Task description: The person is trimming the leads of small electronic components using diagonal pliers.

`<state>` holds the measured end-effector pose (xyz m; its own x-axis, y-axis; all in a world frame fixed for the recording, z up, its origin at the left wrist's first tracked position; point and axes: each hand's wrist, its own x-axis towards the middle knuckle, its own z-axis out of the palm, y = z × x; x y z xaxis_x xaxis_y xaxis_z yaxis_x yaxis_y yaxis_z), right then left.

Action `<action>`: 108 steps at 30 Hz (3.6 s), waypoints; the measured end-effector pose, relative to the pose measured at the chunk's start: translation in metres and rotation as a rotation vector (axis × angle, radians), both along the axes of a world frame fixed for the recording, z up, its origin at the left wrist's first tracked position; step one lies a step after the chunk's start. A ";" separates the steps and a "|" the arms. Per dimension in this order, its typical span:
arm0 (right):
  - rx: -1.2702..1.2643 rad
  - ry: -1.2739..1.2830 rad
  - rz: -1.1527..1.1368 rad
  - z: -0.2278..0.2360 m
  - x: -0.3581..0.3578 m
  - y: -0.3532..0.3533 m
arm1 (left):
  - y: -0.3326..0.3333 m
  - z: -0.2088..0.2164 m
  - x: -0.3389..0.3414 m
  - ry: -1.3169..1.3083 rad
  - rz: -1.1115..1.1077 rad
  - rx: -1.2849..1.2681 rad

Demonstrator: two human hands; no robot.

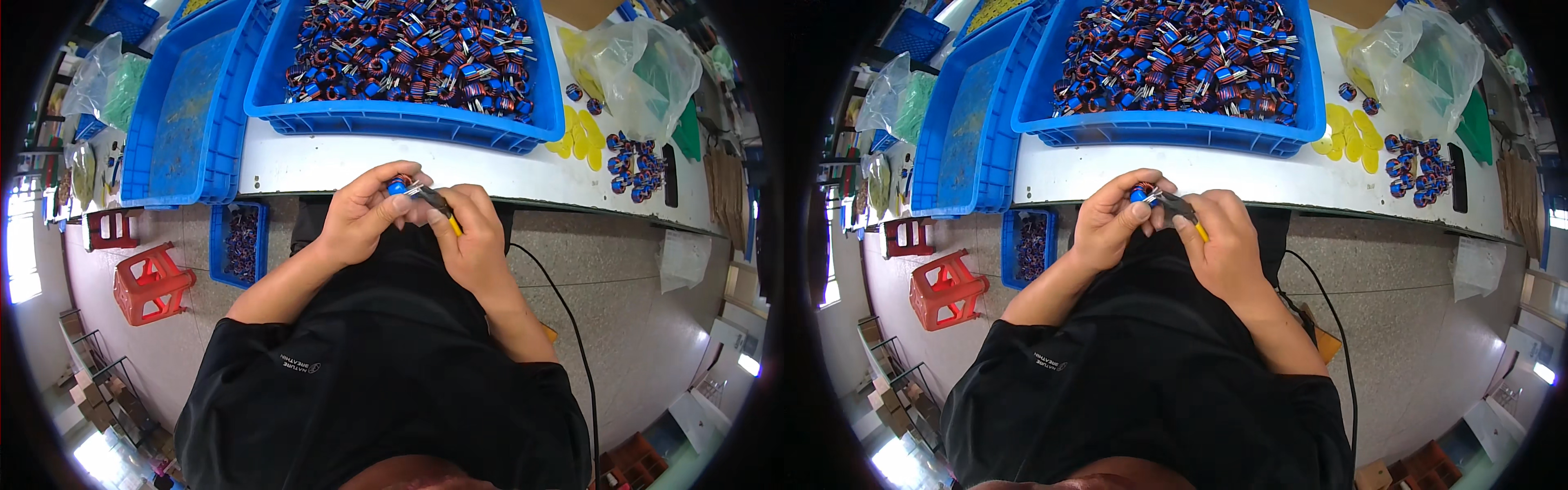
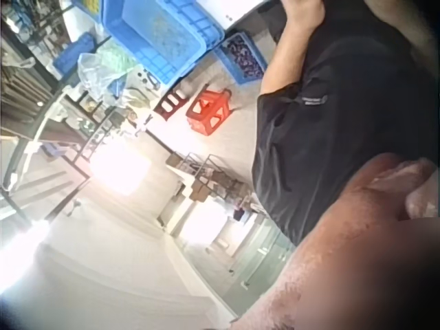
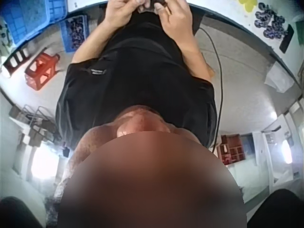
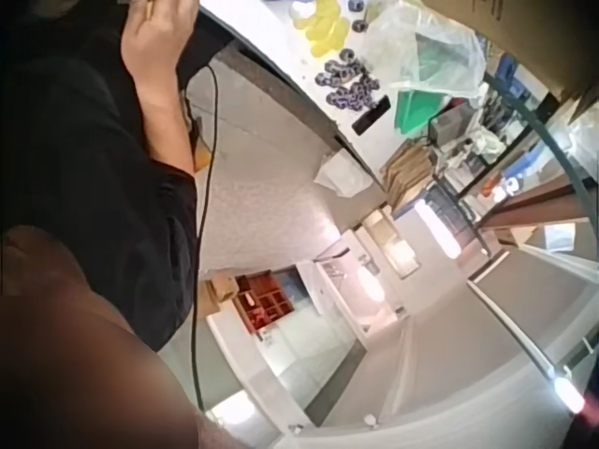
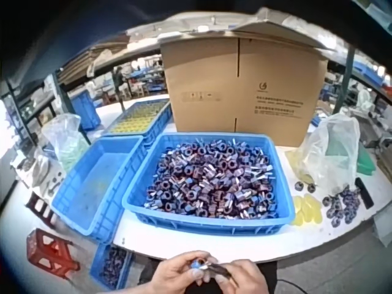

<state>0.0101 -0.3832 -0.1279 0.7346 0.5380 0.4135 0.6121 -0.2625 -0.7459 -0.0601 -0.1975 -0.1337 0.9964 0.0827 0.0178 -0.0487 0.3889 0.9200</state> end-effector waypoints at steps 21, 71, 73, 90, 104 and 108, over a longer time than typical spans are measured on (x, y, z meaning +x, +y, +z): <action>0.055 0.128 -0.027 0.002 -0.005 -0.015 | -0.013 -0.002 0.005 -0.069 -0.018 0.049; 0.016 -0.229 -0.853 -0.012 0.090 -0.101 | -0.022 0.014 0.026 0.410 -0.052 -0.220; 0.031 -0.151 -0.794 -0.002 0.065 -0.082 | -0.021 0.013 0.025 0.411 -0.059 -0.230; 0.278 0.045 -0.244 0.003 -0.006 0.000 | -0.021 0.012 0.012 0.327 0.000 -0.262; 0.258 0.004 -0.109 -0.005 -0.010 0.005 | -0.015 0.011 0.008 0.384 -0.013 -0.404; 0.262 -0.065 -0.037 -0.010 -0.004 0.002 | -0.015 0.007 0.006 0.377 -0.020 -0.433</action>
<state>0.0058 -0.3810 -0.1381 0.7190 0.3802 0.5818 0.6545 -0.0888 -0.7508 -0.0540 -0.2121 -0.1264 0.9286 -0.0156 -0.3707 0.2634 0.7315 0.6290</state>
